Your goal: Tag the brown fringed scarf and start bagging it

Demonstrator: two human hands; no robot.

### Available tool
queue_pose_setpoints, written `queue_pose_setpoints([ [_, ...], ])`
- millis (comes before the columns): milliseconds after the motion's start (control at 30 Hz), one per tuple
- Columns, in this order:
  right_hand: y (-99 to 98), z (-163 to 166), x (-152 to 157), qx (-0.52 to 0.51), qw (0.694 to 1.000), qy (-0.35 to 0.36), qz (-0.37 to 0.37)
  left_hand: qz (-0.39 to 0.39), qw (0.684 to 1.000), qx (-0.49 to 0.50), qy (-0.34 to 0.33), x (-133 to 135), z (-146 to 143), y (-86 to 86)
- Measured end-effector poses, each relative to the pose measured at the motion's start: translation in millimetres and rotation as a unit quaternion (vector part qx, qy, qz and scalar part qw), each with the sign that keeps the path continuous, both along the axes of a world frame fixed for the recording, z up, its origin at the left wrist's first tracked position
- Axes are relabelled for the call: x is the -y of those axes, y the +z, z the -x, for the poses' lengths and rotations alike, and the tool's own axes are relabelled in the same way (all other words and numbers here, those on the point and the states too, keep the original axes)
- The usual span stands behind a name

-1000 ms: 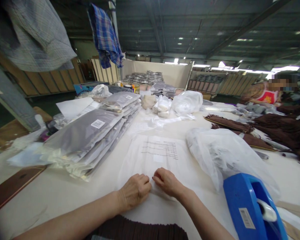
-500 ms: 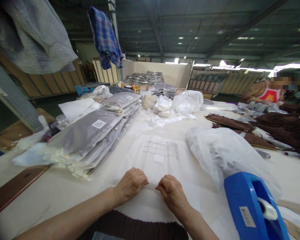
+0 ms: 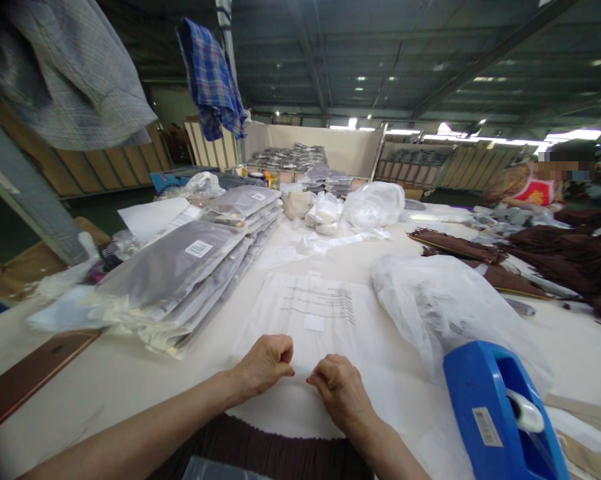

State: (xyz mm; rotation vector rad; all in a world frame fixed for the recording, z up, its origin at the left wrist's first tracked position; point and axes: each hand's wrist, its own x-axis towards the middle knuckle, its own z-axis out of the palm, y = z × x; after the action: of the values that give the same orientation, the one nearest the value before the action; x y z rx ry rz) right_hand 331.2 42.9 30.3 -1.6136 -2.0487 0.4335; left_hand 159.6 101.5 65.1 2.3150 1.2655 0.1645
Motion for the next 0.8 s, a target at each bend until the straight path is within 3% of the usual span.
queue_pose_setpoints([
  [267,-3.5,1.4,-0.6,-0.005,1.0,-0.014,-0.018,-0.027,0.996,-0.018,-0.079,7.4,-1.7,-3.2],
  [667,6.4,8.3,14.0,-0.042,0.999,0.01,0.03,-0.007,0.999,-0.027,-0.019,10.5,-5.9,-1.5],
  [800,6.6,12.1,11.0,-0.074,0.996,-0.011,0.047,0.004,1.0,-0.025,-0.005,14.8,-8.6,0.9],
])
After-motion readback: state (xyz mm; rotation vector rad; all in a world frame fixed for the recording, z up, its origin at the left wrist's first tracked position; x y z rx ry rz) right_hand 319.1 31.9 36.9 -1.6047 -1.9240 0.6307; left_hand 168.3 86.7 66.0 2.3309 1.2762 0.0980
